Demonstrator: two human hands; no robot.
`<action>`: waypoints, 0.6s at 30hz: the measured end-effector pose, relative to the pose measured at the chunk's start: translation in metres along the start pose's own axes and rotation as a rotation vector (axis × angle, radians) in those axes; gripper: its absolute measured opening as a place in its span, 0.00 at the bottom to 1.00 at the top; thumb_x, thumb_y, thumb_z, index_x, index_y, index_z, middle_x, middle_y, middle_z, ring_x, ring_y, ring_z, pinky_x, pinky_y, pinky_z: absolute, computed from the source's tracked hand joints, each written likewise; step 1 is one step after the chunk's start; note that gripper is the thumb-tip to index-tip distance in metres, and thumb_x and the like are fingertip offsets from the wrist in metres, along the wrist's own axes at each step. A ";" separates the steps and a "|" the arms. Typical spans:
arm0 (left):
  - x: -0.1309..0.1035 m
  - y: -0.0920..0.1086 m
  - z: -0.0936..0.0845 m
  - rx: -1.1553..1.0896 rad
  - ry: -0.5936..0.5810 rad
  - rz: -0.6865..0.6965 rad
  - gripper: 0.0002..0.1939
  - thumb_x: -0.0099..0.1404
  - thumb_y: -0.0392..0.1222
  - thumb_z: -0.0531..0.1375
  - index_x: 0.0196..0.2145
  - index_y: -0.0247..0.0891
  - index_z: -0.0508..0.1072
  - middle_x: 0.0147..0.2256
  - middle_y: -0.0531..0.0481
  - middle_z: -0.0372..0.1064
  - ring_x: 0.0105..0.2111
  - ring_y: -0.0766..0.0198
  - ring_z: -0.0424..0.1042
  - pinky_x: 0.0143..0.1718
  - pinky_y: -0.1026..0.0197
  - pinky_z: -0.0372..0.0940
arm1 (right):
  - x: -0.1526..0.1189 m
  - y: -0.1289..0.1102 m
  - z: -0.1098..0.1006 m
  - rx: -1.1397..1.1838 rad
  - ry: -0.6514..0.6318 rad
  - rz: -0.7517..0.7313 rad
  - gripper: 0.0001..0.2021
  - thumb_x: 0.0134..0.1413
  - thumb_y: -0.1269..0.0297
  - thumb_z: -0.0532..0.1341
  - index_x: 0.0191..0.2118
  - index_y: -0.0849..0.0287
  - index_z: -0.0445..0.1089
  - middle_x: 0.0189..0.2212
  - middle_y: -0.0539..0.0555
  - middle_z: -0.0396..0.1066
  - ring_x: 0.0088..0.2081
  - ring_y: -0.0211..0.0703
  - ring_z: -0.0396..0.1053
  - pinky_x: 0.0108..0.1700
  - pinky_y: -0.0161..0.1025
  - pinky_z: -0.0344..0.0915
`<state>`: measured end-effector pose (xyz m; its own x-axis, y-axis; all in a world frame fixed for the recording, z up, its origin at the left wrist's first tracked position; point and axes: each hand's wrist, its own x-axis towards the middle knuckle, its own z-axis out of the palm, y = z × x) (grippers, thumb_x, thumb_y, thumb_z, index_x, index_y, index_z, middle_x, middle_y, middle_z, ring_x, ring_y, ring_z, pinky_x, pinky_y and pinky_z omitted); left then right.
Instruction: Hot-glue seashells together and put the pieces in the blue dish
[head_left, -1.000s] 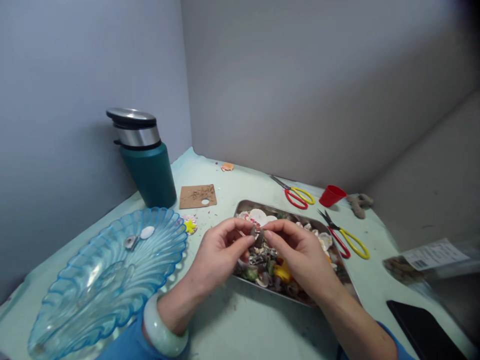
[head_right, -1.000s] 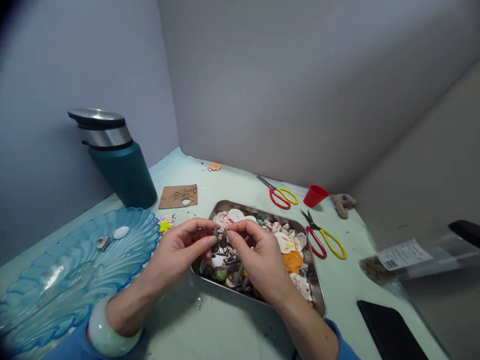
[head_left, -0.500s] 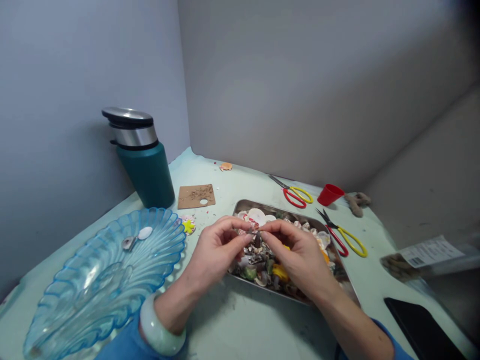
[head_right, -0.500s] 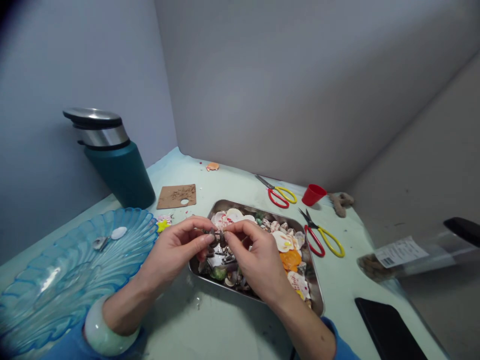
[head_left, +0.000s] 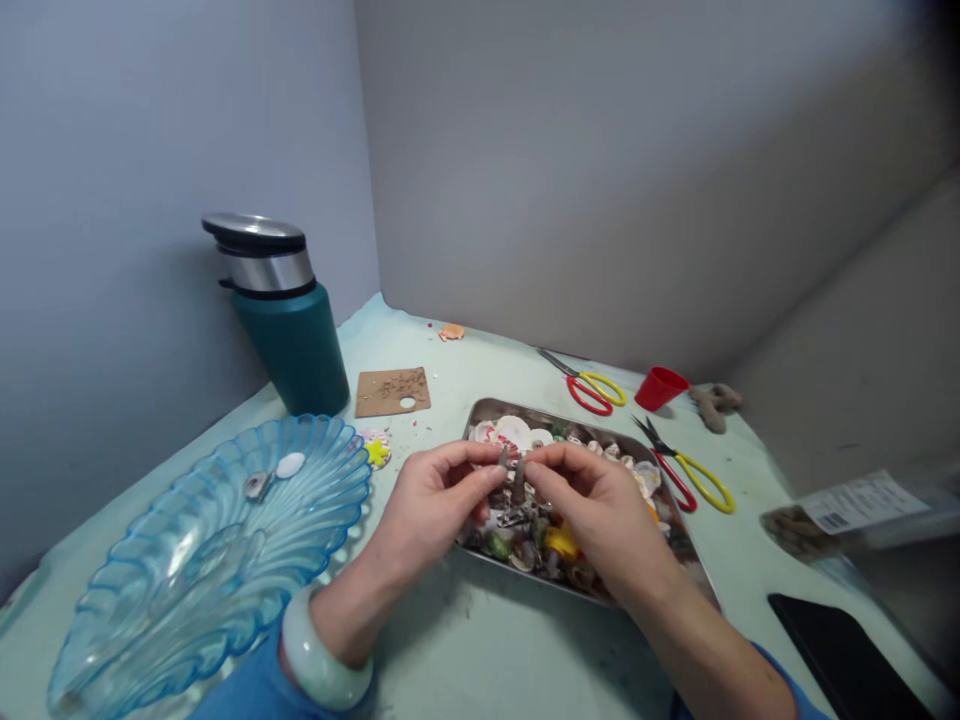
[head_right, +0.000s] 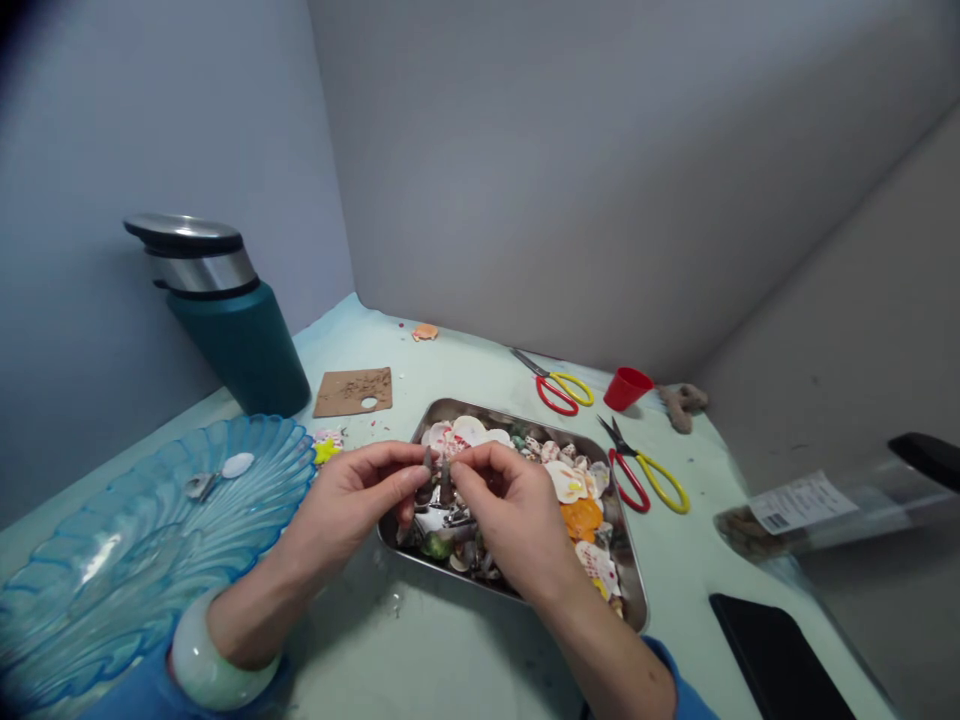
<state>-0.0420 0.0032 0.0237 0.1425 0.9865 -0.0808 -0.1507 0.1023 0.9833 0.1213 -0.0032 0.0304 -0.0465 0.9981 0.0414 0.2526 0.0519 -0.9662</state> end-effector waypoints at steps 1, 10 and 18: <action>0.000 0.000 0.000 0.004 0.002 -0.001 0.10 0.54 0.40 0.65 0.34 0.33 0.76 0.18 0.57 0.66 0.16 0.72 0.63 0.18 0.69 0.57 | 0.000 0.000 0.000 0.009 0.005 0.007 0.09 0.52 0.59 0.62 0.30 0.60 0.71 0.23 0.47 0.66 0.26 0.35 0.60 0.29 0.33 0.58; 0.000 -0.004 0.000 -0.003 0.021 0.033 0.08 0.53 0.39 0.66 0.32 0.34 0.78 0.17 0.56 0.66 0.16 0.71 0.64 0.18 0.69 0.58 | -0.001 0.002 0.007 0.125 0.080 0.046 0.10 0.49 0.57 0.64 0.28 0.59 0.71 0.21 0.46 0.65 0.25 0.36 0.60 0.29 0.33 0.58; 0.000 -0.004 -0.001 0.006 0.026 0.035 0.07 0.53 0.40 0.66 0.31 0.34 0.79 0.25 0.52 0.72 0.17 0.72 0.64 0.18 0.68 0.59 | -0.002 0.004 0.008 0.007 0.070 -0.018 0.09 0.52 0.58 0.62 0.30 0.59 0.72 0.24 0.49 0.69 0.27 0.38 0.63 0.31 0.35 0.60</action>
<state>-0.0422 0.0025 0.0201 0.1113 0.9925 -0.0503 -0.1488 0.0667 0.9866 0.1143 -0.0056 0.0244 0.0164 0.9970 0.0760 0.2459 0.0696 -0.9668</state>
